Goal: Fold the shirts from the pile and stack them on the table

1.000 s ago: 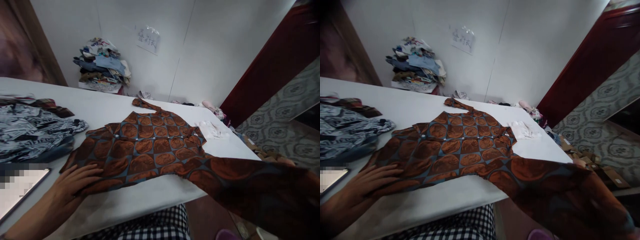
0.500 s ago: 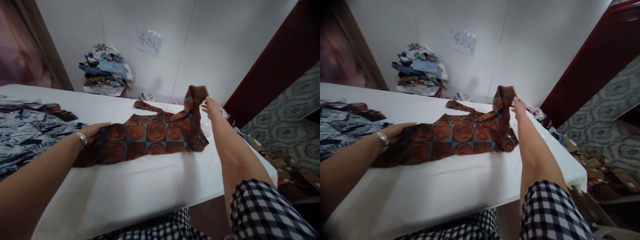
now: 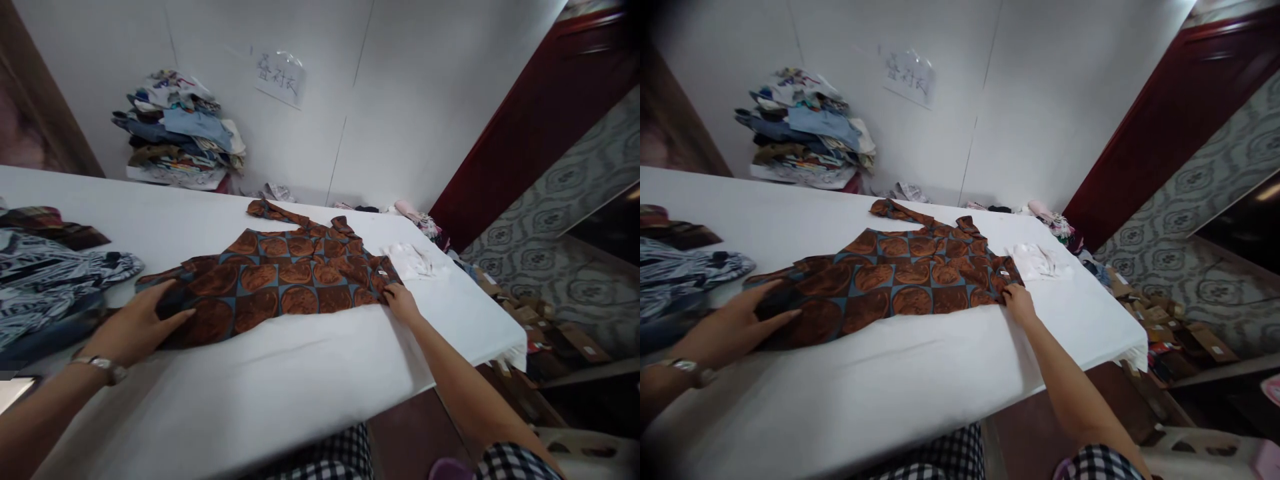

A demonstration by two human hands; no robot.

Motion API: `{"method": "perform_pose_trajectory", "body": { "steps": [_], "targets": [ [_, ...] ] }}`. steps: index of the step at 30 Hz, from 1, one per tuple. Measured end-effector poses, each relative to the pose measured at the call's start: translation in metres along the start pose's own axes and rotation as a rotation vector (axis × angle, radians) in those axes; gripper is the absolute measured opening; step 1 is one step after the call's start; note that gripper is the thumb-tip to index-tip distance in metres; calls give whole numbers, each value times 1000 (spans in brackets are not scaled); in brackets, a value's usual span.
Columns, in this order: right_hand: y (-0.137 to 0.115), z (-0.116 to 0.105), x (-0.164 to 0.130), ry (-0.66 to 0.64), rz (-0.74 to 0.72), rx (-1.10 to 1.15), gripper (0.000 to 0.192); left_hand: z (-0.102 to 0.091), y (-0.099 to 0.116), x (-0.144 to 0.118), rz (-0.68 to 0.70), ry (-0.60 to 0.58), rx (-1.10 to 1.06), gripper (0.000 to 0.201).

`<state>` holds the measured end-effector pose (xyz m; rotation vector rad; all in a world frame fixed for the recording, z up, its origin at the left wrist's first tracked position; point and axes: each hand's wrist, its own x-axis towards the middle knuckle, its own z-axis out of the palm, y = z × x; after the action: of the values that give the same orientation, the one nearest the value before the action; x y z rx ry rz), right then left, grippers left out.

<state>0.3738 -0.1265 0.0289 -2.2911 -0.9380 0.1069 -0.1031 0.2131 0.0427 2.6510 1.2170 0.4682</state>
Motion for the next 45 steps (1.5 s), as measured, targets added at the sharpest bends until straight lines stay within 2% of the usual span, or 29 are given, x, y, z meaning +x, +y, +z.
{"method": "perform_pose_trajectory", "body": {
  "steps": [3, 8, 11, 13, 16, 18, 20, 23, 27, 29, 32, 35, 37, 39, 40, 42, 45],
  "targets": [
    [12, -11, 6, 28, 67, 62, 33, 4, 15, -6, -29, -83, 49, 63],
    [19, -32, -4, -32, 59, 137, 43, -4, -4, -6, -40, -80, 38, 63],
    [12, -24, -16, -53, -63, 106, 43, -14, -8, -8, -72, -62, -1, 62],
    [6, -12, -19, -67, -146, 42, 36, -18, 3, -13, -87, -3, -4, 67],
    [4, 2, -14, -24, -115, 24, 25, -16, 28, -30, 31, 94, 80, 72],
    [8, 2, -8, 16, -52, 69, 31, -9, 41, -41, 181, 60, 159, 62],
    [13, -4, -2, 36, -24, 116, 37, -2, 45, -46, 255, -15, 220, 43],
    [19, -19, 3, 54, 8, 157, 42, -2, 39, -44, 229, -47, 244, 32],
    [21, -37, -6, 34, 16, 154, 46, -15, 26, -50, 287, 16, 210, 28],
    [26, -43, -18, -29, -7, 103, 44, -20, 20, -63, 326, 38, 200, 25],
    [37, -48, -37, -132, -36, -3, 38, -16, 14, -89, 338, -30, 146, 24],
    [43, -50, -47, -77, -10, -175, 32, -9, 11, -107, 281, -96, 69, 24],
    [34, -46, -48, 54, -91, -264, 33, -8, 13, -110, 228, -73, 24, 29],
    [12, -35, -50, 169, -259, -219, 35, -13, 18, -105, 174, -21, -18, 38],
    [-3, -28, -52, 187, -350, -158, 36, -16, 21, -100, 147, 7, -35, 42],
    [-37, -8, -58, 136, -513, -23, 34, -24, 28, -85, 94, 50, -48, 45],
    [-82, 26, -64, -71, -686, 80, 34, -31, 36, -52, -11, 42, 4, 42]
  ]
}}
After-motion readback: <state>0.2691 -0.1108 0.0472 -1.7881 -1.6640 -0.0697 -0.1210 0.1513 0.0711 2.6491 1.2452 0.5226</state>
